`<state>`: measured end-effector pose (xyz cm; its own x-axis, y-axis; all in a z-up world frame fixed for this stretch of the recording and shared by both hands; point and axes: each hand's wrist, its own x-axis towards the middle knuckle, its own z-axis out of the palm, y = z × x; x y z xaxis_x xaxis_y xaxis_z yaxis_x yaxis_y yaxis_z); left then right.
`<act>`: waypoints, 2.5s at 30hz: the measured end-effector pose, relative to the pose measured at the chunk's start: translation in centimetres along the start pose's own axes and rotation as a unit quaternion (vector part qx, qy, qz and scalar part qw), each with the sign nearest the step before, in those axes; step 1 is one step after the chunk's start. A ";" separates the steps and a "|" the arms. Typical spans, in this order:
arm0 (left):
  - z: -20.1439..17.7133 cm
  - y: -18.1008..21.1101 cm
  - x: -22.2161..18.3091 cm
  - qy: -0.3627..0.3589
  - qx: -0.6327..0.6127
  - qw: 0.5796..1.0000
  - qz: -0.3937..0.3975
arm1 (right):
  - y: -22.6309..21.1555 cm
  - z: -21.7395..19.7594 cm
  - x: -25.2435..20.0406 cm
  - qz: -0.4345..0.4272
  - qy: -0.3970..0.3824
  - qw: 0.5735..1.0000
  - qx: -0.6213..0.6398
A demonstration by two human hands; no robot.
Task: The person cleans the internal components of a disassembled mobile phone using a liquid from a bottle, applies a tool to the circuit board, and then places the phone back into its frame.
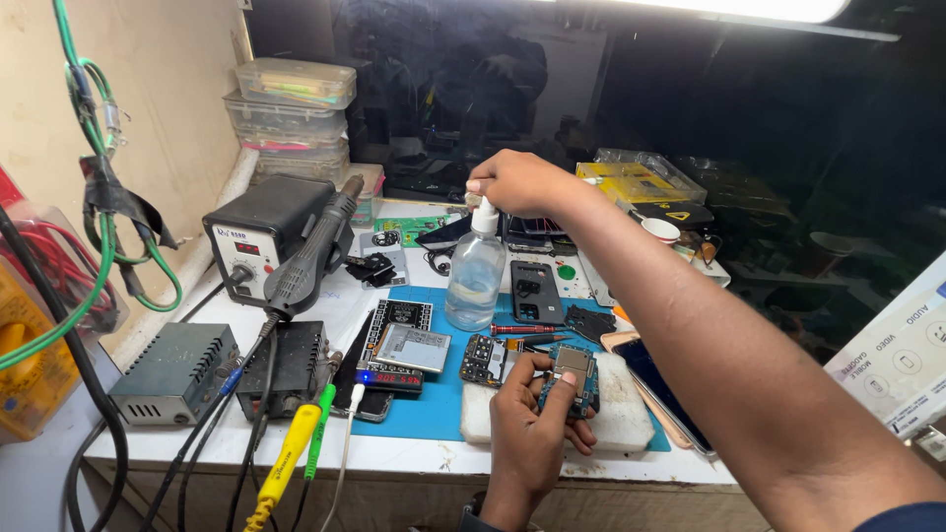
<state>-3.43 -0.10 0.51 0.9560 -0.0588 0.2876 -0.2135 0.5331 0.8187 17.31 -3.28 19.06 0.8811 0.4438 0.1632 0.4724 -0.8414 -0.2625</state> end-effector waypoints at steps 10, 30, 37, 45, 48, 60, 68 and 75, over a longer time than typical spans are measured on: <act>0.1 0.1 -0.1 0.007 0.023 1.000 -0.014 | 0.1 0.1 0.5 -0.013 0.005 1.000 0.016; 0.1 0.2 0.1 0.018 0.015 0.999 -0.041 | 2.1 -0.3 2.7 -0.098 -0.065 0.990 0.071; 0.1 0.0 0.2 0.022 0.012 0.998 -0.051 | 1.1 -1.7 2.3 -0.070 -0.065 0.995 0.029; 0.1 0.0 0.2 0.016 0.021 0.999 -0.042 | 1.0 -0.6 2.0 -0.060 -0.041 0.997 -0.003; 0.1 0.1 0.2 0.017 0.024 0.999 -0.044 | 0.5 -0.1 1.6 -0.013 -0.023 0.999 -0.033; 0.1 0.0 0.2 0.006 -0.017 1.000 -0.012 | 0.1 -0.5 -0.4 -0.024 0.048 0.999 -0.001; 0.0 -0.4 0.9 0.024 0.003 0.999 -0.039 | 1.8 -3.8 -11.7 -0.168 0.264 0.947 0.071; -0.9 -0.3 1.4 -0.035 -0.062 0.996 -0.045 | 5.5 0.4 -23.0 -0.180 0.198 0.958 0.106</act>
<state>-1.84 0.36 0.21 0.9529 -0.1663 0.2535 -0.0976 0.6233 0.7758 -0.36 -17.95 13.48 0.6027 0.5058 0.6172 0.7750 -0.5552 -0.3017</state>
